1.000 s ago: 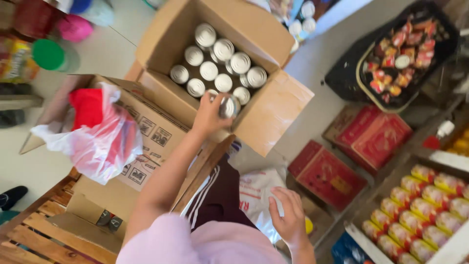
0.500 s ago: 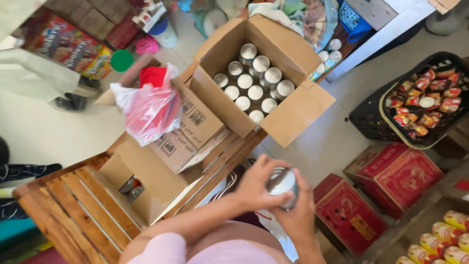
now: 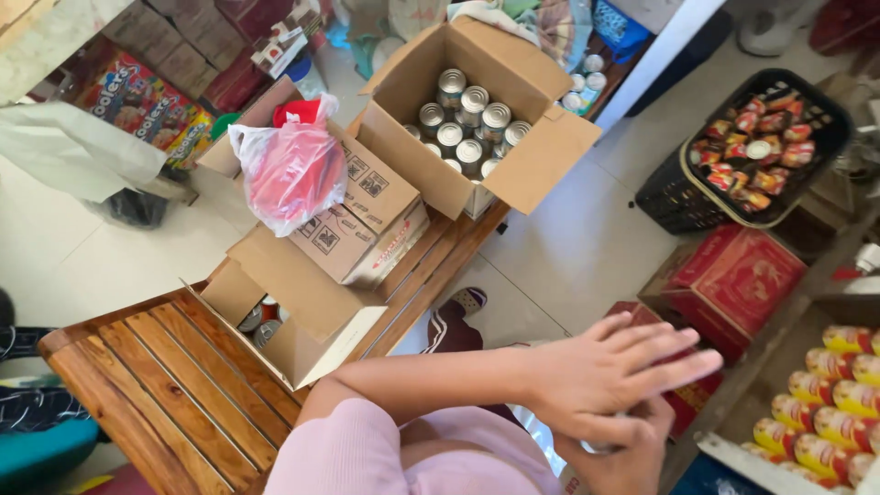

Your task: Stocking canned goods from a cardboard box onto store shelves.

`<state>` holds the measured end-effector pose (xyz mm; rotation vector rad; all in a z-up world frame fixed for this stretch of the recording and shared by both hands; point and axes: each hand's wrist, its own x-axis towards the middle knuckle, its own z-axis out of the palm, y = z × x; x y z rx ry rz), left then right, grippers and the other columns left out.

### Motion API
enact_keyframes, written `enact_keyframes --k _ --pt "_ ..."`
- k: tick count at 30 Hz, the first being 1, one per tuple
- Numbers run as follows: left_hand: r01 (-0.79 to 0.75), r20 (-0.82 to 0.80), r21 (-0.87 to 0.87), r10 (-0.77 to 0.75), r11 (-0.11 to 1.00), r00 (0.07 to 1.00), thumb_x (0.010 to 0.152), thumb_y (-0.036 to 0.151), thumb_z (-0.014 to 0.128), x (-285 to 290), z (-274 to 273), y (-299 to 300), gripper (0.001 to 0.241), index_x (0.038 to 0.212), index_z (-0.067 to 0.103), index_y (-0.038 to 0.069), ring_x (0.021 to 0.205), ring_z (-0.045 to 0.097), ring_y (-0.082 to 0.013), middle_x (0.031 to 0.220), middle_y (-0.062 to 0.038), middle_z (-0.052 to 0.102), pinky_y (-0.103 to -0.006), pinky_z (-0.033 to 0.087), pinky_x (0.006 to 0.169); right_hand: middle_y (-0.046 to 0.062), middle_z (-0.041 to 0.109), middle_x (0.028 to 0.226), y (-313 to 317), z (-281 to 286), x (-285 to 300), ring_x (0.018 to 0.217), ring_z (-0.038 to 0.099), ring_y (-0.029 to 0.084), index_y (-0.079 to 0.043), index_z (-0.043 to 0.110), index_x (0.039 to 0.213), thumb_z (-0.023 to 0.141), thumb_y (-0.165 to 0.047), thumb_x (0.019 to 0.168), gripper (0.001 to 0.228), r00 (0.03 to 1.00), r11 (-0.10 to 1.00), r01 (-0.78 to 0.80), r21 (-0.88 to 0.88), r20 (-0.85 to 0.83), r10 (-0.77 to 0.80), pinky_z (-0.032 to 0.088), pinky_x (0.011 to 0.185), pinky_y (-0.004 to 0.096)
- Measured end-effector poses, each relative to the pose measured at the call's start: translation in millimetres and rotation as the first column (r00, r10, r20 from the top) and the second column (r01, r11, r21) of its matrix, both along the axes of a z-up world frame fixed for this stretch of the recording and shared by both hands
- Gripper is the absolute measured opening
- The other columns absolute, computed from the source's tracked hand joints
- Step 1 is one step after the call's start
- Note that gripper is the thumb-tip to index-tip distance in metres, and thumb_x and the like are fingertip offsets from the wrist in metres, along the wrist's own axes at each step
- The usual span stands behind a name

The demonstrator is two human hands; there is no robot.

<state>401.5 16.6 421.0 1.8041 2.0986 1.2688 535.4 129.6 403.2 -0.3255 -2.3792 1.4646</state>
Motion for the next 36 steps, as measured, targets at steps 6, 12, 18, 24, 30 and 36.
enact_keyframes --k 6,12,18,24,30,36 --pt "0.233 0.136 -0.068 -0.222 0.970 0.965 0.101 0.055 0.047 31.2 -9.4 23.7 0.081 0.168 0.026 0.015 0.142 0.054 -0.0406 0.161 -0.023 0.046 -0.0493 0.043 0.117 0.015 0.059 0.134 -2.3 -12.4 68.5 0.123 0.061 0.025 0.000 0.037 0.145 0.091 -0.009 0.049 0.110 0.996 0.968 0.079 -0.239 0.051 -0.069 0.051 0.102 0.042" --pt "0.470 0.748 0.540 -0.654 0.699 0.114 0.121 0.036 0.057 68.8 -6.7 19.2 0.044 0.141 0.062 -0.004 0.138 0.054 -0.0232 0.146 -0.018 0.058 -0.0370 0.038 0.123 0.014 0.063 0.133 -13.5 -38.3 127.8 0.120 0.063 0.030 -0.009 0.047 0.148 0.082 -0.029 0.077 0.082 0.932 0.416 0.180 -0.891 0.020 -0.361 0.051 0.100 0.050" --pt "0.245 0.505 0.221 -0.326 0.944 0.800 0.108 0.037 0.057 85.5 23.9 9.0 0.060 0.159 0.045 0.007 0.161 0.037 -0.0324 0.167 -0.016 0.045 -0.0461 0.027 0.135 0.010 0.064 0.136 -23.7 24.9 99.1 0.122 0.061 0.031 -0.013 0.055 0.146 0.055 -0.051 0.107 0.055 0.848 -0.075 0.031 -0.997 0.066 -0.526 0.050 0.095 0.051" --pt "0.536 0.363 0.175 -0.560 0.826 0.745 0.082 0.033 0.082 45.7 26.0 44.1 0.105 0.164 0.024 0.004 0.159 0.022 -0.0466 0.169 -0.027 0.019 -0.0510 0.022 0.129 0.006 0.067 0.129 -17.7 39.8 87.4 0.117 0.064 0.028 -0.016 0.057 0.137 0.050 -0.060 0.093 0.062 0.762 -0.159 0.187 -0.969 0.246 -0.599 0.050 0.097 0.052" --pt "0.686 0.386 0.037 -0.643 0.727 0.661 0.069 0.028 0.091 16.9 46.6 85.8 0.119 0.164 0.023 0.007 0.149 0.041 -0.0402 0.160 -0.024 0.035 -0.0436 0.039 0.121 0.011 0.066 0.134 -14.8 16.1 74.0 0.121 0.063 0.029 -0.009 0.053 0.143 0.054 -0.051 0.099 0.061 0.660 -0.004 0.190 -0.982 0.131 -0.740 0.050 0.099 0.048" --pt "0.823 0.102 0.088 -0.827 0.562 0.554 0.061 0.024 0.094 -0.1 56.3 130.6 0.120 0.160 0.029 0.009 0.149 0.032 -0.0467 0.157 -0.026 0.031 -0.0550 0.031 0.122 0.008 0.065 0.130 -4.6 19.8 62.8 0.120 0.064 0.027 -0.018 0.046 0.144 0.059 -0.045 0.093 0.059 0.519 0.148 0.296 -0.944 0.028 -0.854 0.054 0.099 0.047"
